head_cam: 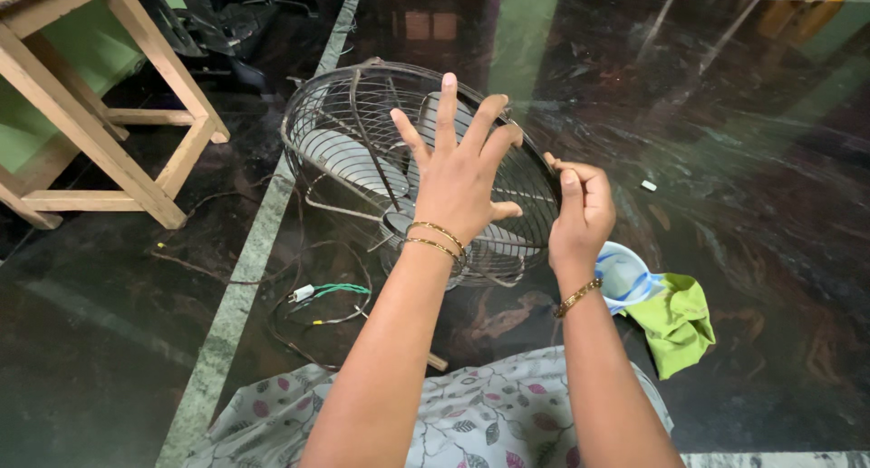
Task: The person is repairing a standing fan by securing its front grill with a wire. They wrap the wire around the grill's frame and use a screwdriver to tighten it, ensuring the grill is firmly attached.
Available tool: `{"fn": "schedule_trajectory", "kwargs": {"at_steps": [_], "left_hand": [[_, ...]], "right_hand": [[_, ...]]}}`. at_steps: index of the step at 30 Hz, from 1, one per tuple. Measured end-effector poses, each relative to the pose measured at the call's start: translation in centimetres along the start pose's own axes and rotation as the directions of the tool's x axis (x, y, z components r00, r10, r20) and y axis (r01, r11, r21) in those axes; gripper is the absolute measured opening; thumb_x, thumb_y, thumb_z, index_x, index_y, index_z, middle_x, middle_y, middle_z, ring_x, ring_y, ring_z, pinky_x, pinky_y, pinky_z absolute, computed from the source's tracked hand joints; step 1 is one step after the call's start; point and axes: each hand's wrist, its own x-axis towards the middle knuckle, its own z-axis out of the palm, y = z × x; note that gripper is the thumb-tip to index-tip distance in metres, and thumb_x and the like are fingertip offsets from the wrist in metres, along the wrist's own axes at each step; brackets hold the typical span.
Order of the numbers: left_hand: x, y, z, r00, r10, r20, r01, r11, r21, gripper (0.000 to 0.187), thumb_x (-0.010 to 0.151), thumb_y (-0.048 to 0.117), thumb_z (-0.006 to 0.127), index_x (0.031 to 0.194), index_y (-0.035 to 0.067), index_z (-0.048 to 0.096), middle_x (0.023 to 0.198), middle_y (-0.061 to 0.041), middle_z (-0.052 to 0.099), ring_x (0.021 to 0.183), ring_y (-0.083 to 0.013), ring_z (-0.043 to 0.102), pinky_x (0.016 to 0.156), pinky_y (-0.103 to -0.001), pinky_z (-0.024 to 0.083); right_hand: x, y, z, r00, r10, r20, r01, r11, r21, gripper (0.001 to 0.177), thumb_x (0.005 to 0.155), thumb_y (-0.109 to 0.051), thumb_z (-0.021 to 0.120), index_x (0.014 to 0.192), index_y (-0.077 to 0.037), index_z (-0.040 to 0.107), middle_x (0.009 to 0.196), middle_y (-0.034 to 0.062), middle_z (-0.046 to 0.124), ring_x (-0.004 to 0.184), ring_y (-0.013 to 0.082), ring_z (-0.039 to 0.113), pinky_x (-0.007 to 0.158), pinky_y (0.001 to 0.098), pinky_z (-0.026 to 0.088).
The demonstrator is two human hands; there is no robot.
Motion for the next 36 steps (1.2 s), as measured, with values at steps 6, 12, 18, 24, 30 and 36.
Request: {"fn": "schedule_trajectory", "kwargs": {"at_steps": [6,12,18,24,30,36], "left_hand": [[-0.4,-0.7,0.0,0.996,0.062,-0.056,-0.062,0.998,0.007,0.077,0.044,0.034,0.099,0.113,0.025,0.065,0.152,0.005,0.041,0.153,-0.0364,0.01,0.114,-0.084,-0.004],[-1.1,-0.2,0.2,0.994,0.008,-0.111,-0.011,1.0,-0.029,0.078,0.047,0.031,0.098,0.119,0.026,0.066,0.147,-0.004,0.041,0.155,-0.0341,0.016,0.122,-0.078,0.003],[-0.9,0.9,-0.5,0.995,0.011,-0.095,0.001,0.992,0.125,0.083,0.043,0.034,0.097,0.12,0.025,0.067,0.138,-0.001,0.049,0.144,-0.0311,0.033,0.115,-0.072,0.018],[-1.0,1.7,-1.0,0.997,0.014,-0.079,0.0,0.986,0.166,0.08,0.048,0.032,0.095,0.122,0.022,0.066,0.141,-0.001,0.051,0.136,-0.0277,0.042,0.107,-0.053,0.031],[-0.8,1.4,-0.7,0.999,0.024,-0.042,-0.018,0.989,0.145,0.078,0.056,0.03,0.094,0.127,0.021,0.064,0.151,0.0,0.046,0.143,-0.029,0.038,0.112,-0.053,0.029],[-3.8,0.6,0.0,0.998,0.062,0.031,-0.064,0.994,0.089,0.103,0.058,0.03,0.092,0.15,0.026,0.048,0.167,-0.004,0.021,0.155,-0.0337,0.017,0.123,-0.067,0.011]], "right_hand": [[-0.4,-0.5,0.0,0.999,0.003,0.042,-0.005,0.999,0.042,0.019,0.111,-0.006,0.051,0.122,0.003,0.062,0.125,0.0119,0.07,0.116,0.0147,0.065,0.107,0.0286,0.05],[-0.2,-1.4,-0.2,0.997,0.004,0.077,0.006,0.99,-0.138,0.018,0.106,-0.006,0.055,0.119,0.001,0.066,0.122,0.0086,0.071,0.113,0.0137,0.065,0.103,0.0272,0.05],[0.4,-1.4,-0.2,0.989,0.133,0.06,-0.131,0.991,-0.04,0.015,0.105,-0.006,0.059,0.113,0.0,0.07,0.116,0.0053,0.073,0.105,0.0095,0.063,0.097,0.0241,0.049],[0.5,-1.5,-0.4,0.991,0.122,0.061,-0.118,0.991,-0.065,0.013,0.105,-0.008,0.06,0.109,0.0,0.07,0.115,0.0044,0.074,0.105,0.0088,0.064,0.097,0.024,0.05],[0.4,-1.9,-0.2,0.996,0.081,0.033,-0.075,0.988,-0.138,0.014,0.105,-0.009,0.06,0.11,-0.001,0.07,0.114,0.0037,0.074,0.106,0.0091,0.064,0.097,0.0244,0.049],[-0.2,-1.4,-0.3,0.998,0.057,0.021,-0.053,0.984,-0.173,0.02,0.106,-0.009,0.06,0.122,-0.002,0.067,0.12,0.0062,0.069,0.109,0.0113,0.063,0.098,0.0262,0.05]]}}
